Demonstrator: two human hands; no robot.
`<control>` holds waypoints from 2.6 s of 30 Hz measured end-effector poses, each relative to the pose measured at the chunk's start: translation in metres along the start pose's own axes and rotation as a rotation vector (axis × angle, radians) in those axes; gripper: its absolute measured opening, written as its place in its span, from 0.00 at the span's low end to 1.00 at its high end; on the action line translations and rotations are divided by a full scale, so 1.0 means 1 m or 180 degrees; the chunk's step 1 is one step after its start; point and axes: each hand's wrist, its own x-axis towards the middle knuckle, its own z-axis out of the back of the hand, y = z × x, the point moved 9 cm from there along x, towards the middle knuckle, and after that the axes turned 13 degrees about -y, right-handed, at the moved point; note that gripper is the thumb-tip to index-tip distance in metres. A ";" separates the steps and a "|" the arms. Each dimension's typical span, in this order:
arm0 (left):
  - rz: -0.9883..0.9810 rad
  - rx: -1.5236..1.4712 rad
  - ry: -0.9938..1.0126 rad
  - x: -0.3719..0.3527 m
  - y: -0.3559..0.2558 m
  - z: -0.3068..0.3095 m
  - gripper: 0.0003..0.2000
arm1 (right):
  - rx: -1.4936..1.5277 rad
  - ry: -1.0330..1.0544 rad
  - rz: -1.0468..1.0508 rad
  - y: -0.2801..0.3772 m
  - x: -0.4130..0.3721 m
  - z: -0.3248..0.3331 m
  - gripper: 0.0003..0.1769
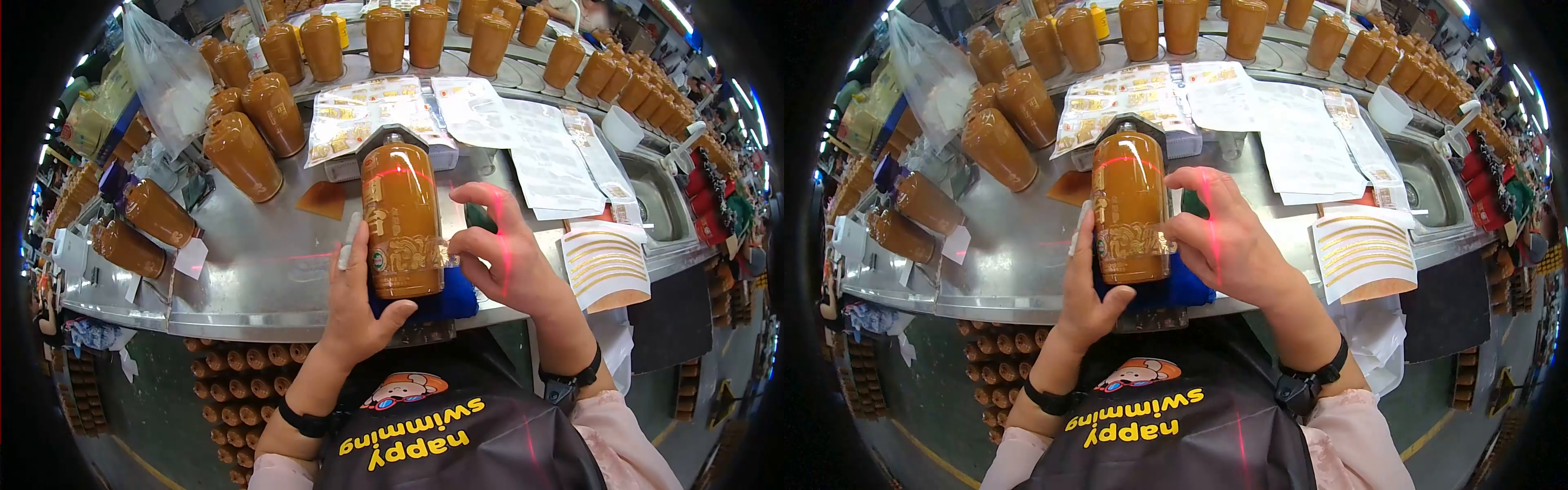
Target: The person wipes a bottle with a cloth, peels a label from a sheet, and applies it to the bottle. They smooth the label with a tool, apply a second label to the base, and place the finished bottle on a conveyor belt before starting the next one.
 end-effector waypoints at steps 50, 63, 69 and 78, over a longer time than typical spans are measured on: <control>0.0269 -0.0253 -0.0139 0.002 0.004 -0.004 0.54 | 0.2481 -0.1080 -0.2929 -0.068 -0.071 -0.041 0.13; -0.1021 0.1646 0.0194 0.007 -0.038 -0.012 0.37 | 0.2319 -0.0754 -0.3150 -0.075 -0.079 -0.037 0.12; -0.1082 0.1715 0.0181 0.008 -0.043 -0.013 0.35 | 0.2522 -0.0581 -0.2978 -0.067 -0.071 -0.036 0.13; -0.1134 0.1829 0.0217 0.009 -0.048 -0.016 0.31 | 0.2547 -0.0523 -0.2936 -0.065 -0.071 -0.036 0.13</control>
